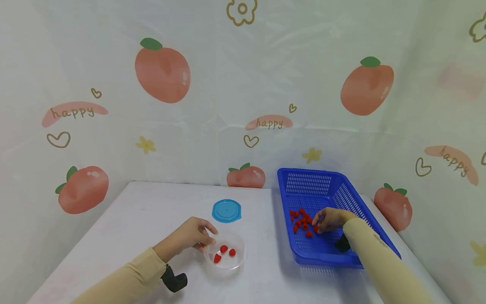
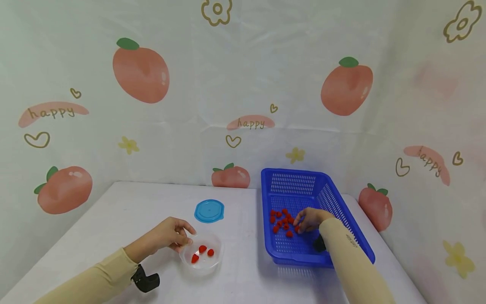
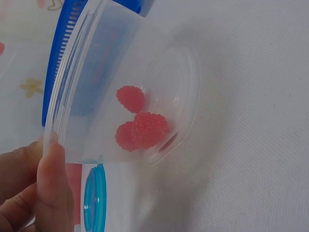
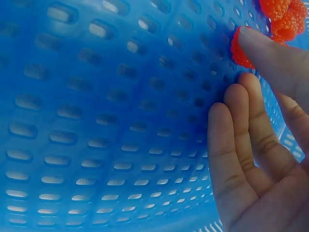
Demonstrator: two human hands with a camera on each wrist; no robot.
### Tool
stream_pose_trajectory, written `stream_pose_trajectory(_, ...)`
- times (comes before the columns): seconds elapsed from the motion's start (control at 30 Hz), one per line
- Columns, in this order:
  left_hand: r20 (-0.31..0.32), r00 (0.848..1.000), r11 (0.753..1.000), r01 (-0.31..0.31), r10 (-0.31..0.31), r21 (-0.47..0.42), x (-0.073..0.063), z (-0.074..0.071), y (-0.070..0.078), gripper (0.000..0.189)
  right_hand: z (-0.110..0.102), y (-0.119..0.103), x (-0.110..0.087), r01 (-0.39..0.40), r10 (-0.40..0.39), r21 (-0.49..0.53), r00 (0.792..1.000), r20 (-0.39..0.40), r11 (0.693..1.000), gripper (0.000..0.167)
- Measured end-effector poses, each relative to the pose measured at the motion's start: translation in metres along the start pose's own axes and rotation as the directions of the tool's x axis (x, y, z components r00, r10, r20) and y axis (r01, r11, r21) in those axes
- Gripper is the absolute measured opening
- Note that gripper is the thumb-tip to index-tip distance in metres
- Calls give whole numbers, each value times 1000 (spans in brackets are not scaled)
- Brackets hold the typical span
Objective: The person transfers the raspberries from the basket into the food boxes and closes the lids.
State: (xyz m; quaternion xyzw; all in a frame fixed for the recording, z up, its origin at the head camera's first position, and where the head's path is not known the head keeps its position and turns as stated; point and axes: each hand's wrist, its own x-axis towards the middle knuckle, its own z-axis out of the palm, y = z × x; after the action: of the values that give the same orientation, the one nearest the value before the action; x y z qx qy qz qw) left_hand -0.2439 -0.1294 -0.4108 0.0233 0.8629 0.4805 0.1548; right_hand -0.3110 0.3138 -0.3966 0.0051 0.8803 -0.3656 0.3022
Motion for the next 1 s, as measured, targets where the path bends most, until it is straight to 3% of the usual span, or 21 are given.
stream_pose_trajectory(0.6,-13,1000,1000,5,-4,13,0,1,0,21,-5,6,1,82,-85,39,995,57,996,12)
stream_pose_trajectory(0.77,-1,1000,1000,-4,4,5,0,0,0,22,-8,7,1,76,-78,42,996,39,996,10)
stream_pose_trajectory(1.0,8,1000,1000,-11,10,10,-3,-2,0,21,-11,8,-1,167,-168,53,986,5,985,12)
